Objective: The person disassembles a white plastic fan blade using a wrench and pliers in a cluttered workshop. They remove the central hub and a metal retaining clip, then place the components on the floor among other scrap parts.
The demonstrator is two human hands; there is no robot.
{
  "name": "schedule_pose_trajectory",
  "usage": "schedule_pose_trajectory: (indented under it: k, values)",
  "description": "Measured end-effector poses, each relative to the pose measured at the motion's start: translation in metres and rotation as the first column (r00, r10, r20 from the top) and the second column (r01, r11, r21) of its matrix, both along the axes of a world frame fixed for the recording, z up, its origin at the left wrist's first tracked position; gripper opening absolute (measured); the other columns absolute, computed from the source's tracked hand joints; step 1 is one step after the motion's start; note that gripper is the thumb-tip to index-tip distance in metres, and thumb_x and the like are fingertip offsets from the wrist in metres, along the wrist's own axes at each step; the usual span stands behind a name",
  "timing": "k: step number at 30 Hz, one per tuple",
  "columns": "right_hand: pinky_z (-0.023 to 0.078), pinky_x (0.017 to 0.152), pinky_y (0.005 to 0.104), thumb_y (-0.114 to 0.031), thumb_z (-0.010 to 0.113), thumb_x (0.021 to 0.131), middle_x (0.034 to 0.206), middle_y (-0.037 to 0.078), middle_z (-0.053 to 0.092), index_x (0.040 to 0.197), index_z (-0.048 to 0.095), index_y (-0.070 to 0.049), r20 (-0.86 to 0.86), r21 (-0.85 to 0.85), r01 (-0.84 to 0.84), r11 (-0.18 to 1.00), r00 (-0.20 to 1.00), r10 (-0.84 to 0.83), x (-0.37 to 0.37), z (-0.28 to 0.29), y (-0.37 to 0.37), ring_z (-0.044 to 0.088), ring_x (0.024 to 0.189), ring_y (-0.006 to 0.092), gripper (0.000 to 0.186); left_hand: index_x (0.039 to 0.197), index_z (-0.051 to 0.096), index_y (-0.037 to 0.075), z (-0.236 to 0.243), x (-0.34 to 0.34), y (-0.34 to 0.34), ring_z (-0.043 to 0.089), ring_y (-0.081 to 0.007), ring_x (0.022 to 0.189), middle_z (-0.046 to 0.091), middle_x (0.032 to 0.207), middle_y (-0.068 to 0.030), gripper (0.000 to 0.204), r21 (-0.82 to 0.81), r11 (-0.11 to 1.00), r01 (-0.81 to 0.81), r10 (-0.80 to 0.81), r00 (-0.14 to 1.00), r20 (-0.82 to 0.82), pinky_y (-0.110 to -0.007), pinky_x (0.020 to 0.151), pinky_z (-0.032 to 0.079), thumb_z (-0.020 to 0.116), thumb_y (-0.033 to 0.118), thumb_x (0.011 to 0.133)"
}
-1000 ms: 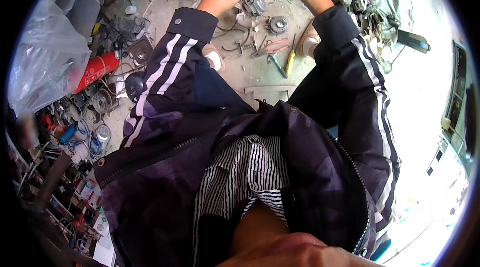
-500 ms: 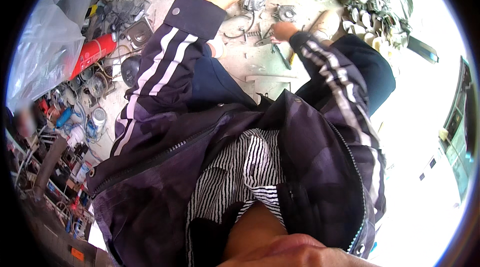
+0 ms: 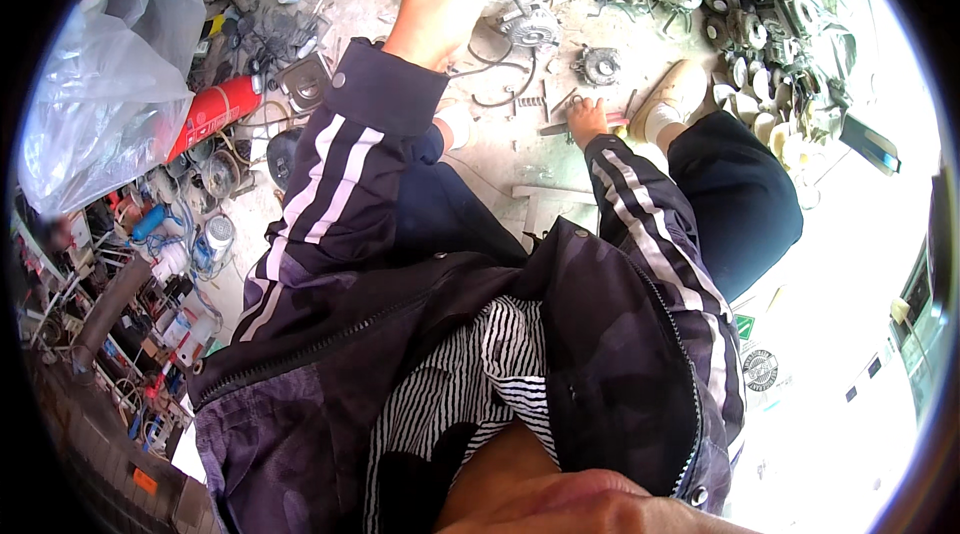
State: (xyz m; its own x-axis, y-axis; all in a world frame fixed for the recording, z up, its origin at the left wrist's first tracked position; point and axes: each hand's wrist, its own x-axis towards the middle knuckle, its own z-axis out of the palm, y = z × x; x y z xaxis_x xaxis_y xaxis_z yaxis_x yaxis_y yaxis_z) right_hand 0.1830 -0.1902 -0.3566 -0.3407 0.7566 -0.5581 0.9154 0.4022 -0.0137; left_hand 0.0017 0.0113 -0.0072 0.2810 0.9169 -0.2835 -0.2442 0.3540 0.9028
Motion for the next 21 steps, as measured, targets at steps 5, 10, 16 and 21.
schedule_pose_trajectory:
  k: [5,10,16,21]
  values:
    - [0.051,0.068,0.0423,-0.015,0.052,0.084,0.085,0.016,0.068,0.106,0.053,-0.007,-0.105,-0.224,0.087,0.971,0.988,-0.112,-0.001,0.028,0.011,0.068,0.080,0.0305,0.023,0.100,0.057,0.002,0.004,-0.005,0.007,0.051,-0.0100,0.072,0.053,0.078,-0.0001,0.025,0.032,0.999,-0.022,0.021,1.000,0.016,-0.023,0.069,0.044,0.050,0.026,0.098]
    - [0.053,0.078,0.0400,-0.015,0.058,0.075,0.095,0.019,0.068,0.100,0.065,-0.001,-0.035,-0.318,0.215,0.923,0.971,-0.238,-0.016,0.113,0.066,0.066,0.093,0.0308,0.029,0.097,0.056,0.003,0.008,-0.014,0.015,0.052,-0.0102,0.070,0.054,0.077,0.0003,0.022,0.093,0.995,-0.031,0.019,0.992,0.127,-0.024,0.066,0.044,0.048,0.023,0.098]
    - [0.043,0.050,0.0358,-0.030,0.062,0.073,0.067,0.008,0.062,0.083,0.070,-0.002,-0.165,-0.503,0.327,0.800,0.872,-0.460,0.047,0.219,0.169,0.054,0.054,0.0206,0.031,0.096,0.054,0.003,-0.011,-0.018,0.033,0.053,-0.0128,0.065,0.053,0.075,-0.0017,0.018,0.071,0.991,-0.114,0.093,0.965,0.246,-0.027,0.062,0.046,0.047,0.019,0.097]
    - [0.019,0.035,0.0148,-0.012,0.051,0.094,0.078,-0.004,0.056,0.119,0.048,-0.005,-0.486,-0.870,0.007,0.494,-0.191,-0.853,0.062,0.382,0.176,0.025,0.040,-0.0017,0.026,0.096,0.055,0.004,0.008,-0.034,0.036,0.053,-0.0133,0.063,0.051,0.073,-0.0011,0.017,0.105,0.985,-0.136,0.102,0.955,0.279,-0.029,0.059,0.047,0.046,0.019,0.098]
